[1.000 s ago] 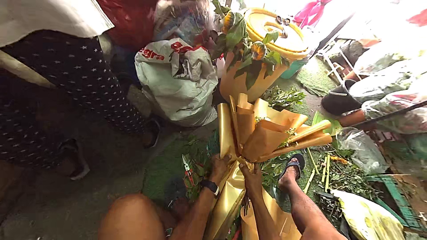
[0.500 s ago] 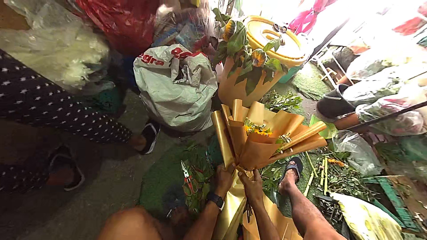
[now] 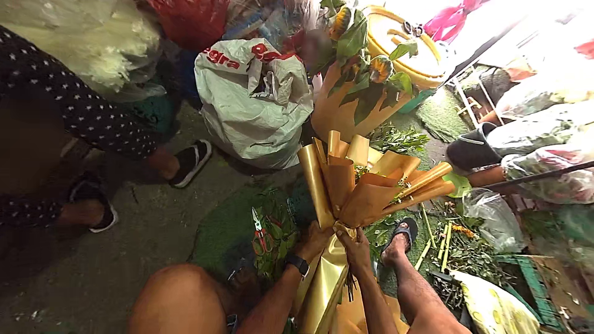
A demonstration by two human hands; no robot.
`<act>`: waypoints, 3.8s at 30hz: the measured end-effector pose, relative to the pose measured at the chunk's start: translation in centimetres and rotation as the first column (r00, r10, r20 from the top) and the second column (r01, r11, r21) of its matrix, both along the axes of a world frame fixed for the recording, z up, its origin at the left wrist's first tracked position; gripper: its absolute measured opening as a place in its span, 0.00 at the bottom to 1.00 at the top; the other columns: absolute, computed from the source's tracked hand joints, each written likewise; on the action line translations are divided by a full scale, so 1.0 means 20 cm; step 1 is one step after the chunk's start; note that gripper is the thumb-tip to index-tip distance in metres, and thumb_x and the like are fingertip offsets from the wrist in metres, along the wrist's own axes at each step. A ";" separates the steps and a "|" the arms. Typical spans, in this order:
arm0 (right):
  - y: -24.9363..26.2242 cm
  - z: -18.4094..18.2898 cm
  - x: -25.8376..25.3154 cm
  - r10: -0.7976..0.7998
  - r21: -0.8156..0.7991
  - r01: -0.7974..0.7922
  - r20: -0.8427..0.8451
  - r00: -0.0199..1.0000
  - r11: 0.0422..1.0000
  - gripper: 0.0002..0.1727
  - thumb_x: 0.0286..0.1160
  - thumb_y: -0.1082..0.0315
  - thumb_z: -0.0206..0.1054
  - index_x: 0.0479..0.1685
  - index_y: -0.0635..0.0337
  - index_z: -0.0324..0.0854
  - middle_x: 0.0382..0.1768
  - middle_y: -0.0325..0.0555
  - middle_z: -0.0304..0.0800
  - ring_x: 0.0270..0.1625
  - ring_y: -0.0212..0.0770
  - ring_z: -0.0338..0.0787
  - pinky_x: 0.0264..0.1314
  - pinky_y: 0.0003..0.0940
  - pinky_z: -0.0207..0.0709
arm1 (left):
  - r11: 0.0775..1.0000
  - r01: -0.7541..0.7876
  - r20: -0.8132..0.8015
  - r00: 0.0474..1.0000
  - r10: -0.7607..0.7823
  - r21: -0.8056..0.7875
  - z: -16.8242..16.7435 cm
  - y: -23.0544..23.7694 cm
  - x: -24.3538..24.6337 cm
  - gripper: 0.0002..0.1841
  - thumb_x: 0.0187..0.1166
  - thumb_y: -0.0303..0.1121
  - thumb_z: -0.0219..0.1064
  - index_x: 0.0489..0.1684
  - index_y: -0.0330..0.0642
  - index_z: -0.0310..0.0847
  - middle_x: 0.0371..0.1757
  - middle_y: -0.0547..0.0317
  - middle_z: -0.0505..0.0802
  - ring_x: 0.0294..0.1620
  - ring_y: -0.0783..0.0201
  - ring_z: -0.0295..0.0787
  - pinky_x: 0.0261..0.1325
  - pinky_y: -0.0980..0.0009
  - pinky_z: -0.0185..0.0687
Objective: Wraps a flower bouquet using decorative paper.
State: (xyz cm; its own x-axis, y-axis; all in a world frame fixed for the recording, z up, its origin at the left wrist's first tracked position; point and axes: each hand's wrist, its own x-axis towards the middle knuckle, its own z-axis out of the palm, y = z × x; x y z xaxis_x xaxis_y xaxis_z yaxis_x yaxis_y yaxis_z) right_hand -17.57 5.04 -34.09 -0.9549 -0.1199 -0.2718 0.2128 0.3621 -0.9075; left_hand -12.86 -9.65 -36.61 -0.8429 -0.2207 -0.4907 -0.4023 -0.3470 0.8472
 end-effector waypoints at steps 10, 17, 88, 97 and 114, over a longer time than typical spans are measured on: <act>-0.01 0.02 -0.01 0.027 0.089 -0.026 -0.009 1.000 0.996 0.34 0.60 0.60 0.81 0.71 0.58 0.80 0.62 0.49 0.90 0.64 0.39 0.90 0.68 0.44 0.86 | 0.966 0.183 -0.004 0.982 -0.187 -0.182 0.11 0.00 -0.01 0.37 0.77 0.53 0.71 0.76 0.31 0.72 0.69 0.40 0.86 0.73 0.52 0.82 0.79 0.53 0.74; 0.01 0.01 -0.02 0.059 0.068 -0.058 -0.021 0.998 0.996 0.37 0.58 0.61 0.81 0.74 0.58 0.79 0.66 0.48 0.89 0.67 0.38 0.88 0.70 0.42 0.84 | 0.938 0.200 -0.017 0.977 -0.213 -0.282 0.15 0.02 -0.03 0.42 0.73 0.61 0.72 0.76 0.33 0.73 0.71 0.41 0.85 0.76 0.54 0.80 0.81 0.55 0.71; 0.12 -0.10 0.03 0.196 -0.634 -0.026 0.200 0.960 0.773 0.37 0.61 0.65 0.82 0.72 0.69 0.72 0.62 0.52 0.89 0.64 0.41 0.88 0.71 0.39 0.83 | 0.961 -0.041 0.033 0.998 0.052 -0.274 0.19 0.11 0.00 0.35 0.54 0.32 0.85 0.65 0.33 0.77 0.54 0.49 0.93 0.57 0.59 0.92 0.62 0.58 0.91; 0.06 -0.18 0.01 0.069 -0.529 -0.036 0.043 0.997 0.848 0.29 0.62 0.68 0.79 0.63 0.72 0.78 0.54 0.54 0.92 0.59 0.42 0.91 0.68 0.39 0.85 | 0.841 -0.029 -0.046 0.999 0.005 -0.540 0.22 0.00 0.14 0.12 0.80 0.28 0.65 0.54 0.35 0.88 0.51 0.48 0.94 0.55 0.59 0.91 0.65 0.57 0.86; 0.03 -0.18 0.03 0.037 -0.530 -0.005 0.050 0.998 0.848 0.30 0.62 0.69 0.79 0.65 0.71 0.76 0.55 0.55 0.91 0.60 0.41 0.91 0.68 0.37 0.85 | 0.846 -0.267 -0.209 0.960 0.189 -0.461 0.18 0.19 0.16 0.07 0.75 0.24 0.68 0.43 0.35 0.90 0.43 0.53 0.91 0.41 0.66 0.88 0.48 0.70 0.88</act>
